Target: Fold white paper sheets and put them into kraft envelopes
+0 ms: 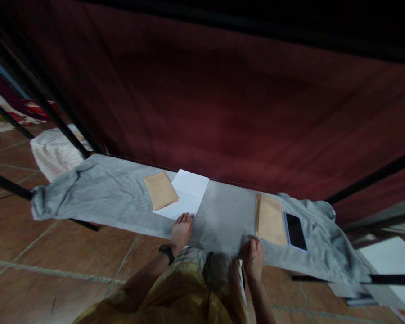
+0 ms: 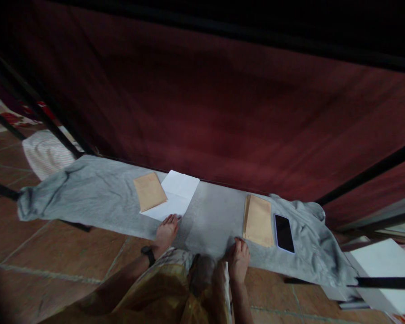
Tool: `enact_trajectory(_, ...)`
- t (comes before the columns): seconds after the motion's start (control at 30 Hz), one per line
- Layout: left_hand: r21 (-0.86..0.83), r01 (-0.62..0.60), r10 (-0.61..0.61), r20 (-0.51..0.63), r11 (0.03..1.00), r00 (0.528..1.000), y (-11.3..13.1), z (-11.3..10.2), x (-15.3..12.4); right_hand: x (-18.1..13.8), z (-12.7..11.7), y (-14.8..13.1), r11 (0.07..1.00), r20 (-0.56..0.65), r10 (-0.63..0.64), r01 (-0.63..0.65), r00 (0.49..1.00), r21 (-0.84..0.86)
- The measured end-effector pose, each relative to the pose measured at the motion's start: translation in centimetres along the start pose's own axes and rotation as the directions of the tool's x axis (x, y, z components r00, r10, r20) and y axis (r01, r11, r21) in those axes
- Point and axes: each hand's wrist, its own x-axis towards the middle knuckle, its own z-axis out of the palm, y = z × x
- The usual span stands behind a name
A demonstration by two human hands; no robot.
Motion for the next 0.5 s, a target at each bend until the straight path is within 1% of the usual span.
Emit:
enact_trajectory(0.1, -0.16, 0.135, -0.125, 0.07, 0.978, 0.99, -0.2, -1.0, 0.5, -0.1, -0.4, -0.2, 1.0, 0.023, -0.008, 0.007, 1.0, 0.016)
enact_trajectory(0.17, -0.208, 0.202, -0.184, 0.103, 0.957, 0.978, -0.5, -1.6, 0.7, -0.1, -0.7, -0.4, 0.999, 0.029, -0.003, 0.002, 1.0, 0.033)
enact_trajectory(0.2, -0.215, 0.216, -0.196, 0.111, 0.952, 0.974, -0.7, -1.9, 0.8, -0.1, -0.8, -0.5, 0.999, 0.029, 0.002, -0.003, 1.0, 0.038)
enact_trajectory(0.3, -0.249, 0.223, -0.198, 0.124, 0.942, 0.972, -1.3, -2.4, 1.1, -0.1, -1.0, -0.8, 0.999, 0.032, 0.006, -0.007, 0.999, 0.033)
enact_trajectory(0.5, -0.339, 0.196, -0.155, 0.146, 0.92, 0.977, -2.9, -3.0, 2.0, -0.2, -1.2, -0.9, 0.998, 0.03, -0.015, 0.013, 0.999, 0.056)
